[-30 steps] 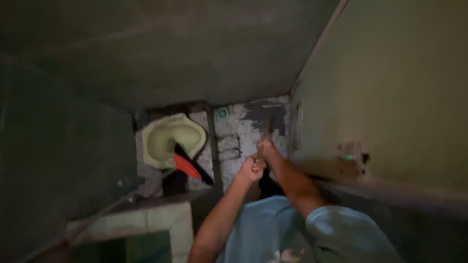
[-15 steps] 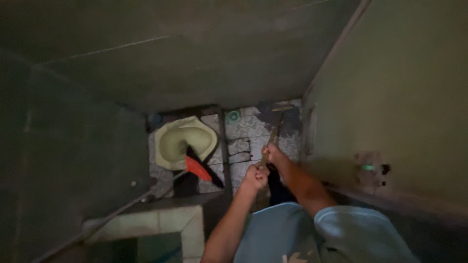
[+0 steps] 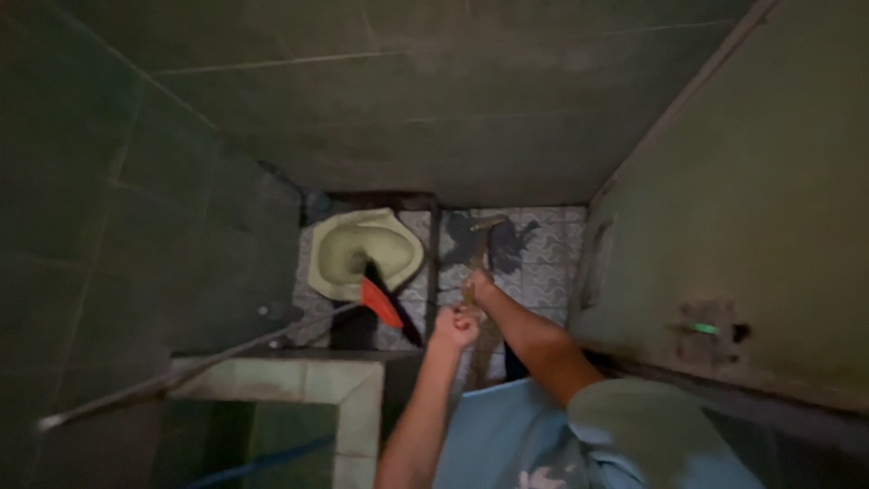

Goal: The person uses a hammer to strike and break tiles on the floor of a small room.

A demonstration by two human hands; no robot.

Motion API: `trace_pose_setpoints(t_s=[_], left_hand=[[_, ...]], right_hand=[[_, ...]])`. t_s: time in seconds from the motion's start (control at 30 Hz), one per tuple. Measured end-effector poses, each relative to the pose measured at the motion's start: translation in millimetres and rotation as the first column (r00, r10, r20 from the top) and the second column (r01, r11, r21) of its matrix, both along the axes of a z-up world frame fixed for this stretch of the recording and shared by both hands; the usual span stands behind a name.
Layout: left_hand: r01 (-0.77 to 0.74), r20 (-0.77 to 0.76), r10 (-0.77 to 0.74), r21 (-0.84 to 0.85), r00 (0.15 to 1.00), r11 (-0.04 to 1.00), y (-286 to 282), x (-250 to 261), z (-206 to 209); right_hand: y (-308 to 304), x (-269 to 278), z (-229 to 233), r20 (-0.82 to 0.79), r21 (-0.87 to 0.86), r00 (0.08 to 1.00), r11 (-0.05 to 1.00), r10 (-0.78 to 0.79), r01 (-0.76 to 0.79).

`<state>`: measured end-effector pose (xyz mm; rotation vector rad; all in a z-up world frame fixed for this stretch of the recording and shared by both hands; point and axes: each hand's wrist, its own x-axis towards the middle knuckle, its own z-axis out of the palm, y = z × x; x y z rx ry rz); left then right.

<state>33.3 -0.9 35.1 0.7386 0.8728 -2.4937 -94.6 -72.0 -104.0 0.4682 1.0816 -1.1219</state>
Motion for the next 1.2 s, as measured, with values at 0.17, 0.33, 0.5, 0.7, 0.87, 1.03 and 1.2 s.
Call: trace_pose_setpoints(t_s=[0.17, 0.33, 0.5, 0.7, 0.87, 1.03, 1.2], left_hand=[[0.052, -0.069, -0.049, 0.051, 0.996, 0.997, 7, -34, -17], [0.166, 0.056, -0.162, -0.072, 0.985, 0.983, 14, -97, -17], [0.242, 0.052, -0.239, -0.068, 0.97, 0.968, 24, -123, -23], [0.078, -0.093, -0.077, 0.014, 0.993, 0.997, 30, -63, -16], [0.03, -0.155, -0.009, 0.134, 0.988, 0.99, 29, -18, -12], [0.168, -0.049, -0.165, 0.047, 0.985, 0.985, 29, -27, -17], [0.26, -0.091, -0.253, 0.068, 0.963, 0.963, 21, -41, -25]], right_hand=[[28, -34, 33, -0.094, 0.034, 0.992, 0.995, -0.09, 0.093], [46, -105, 42, -0.164, -0.109, 0.974, 0.985, -0.154, 0.137], [58, -133, 10, 0.009, -0.114, 0.986, 0.979, -0.167, 0.167], [51, -86, 5, -0.016, 0.01, 0.976, 0.977, -0.215, 0.215], [61, -48, 6, 0.141, -0.032, 0.981, 0.989, -0.137, 0.143], [76, -43, 17, 0.3, -0.158, 0.895, 0.908, -0.329, 0.387], [74, -56, 37, 0.318, -0.182, 0.924, 0.942, -0.214, 0.281]])
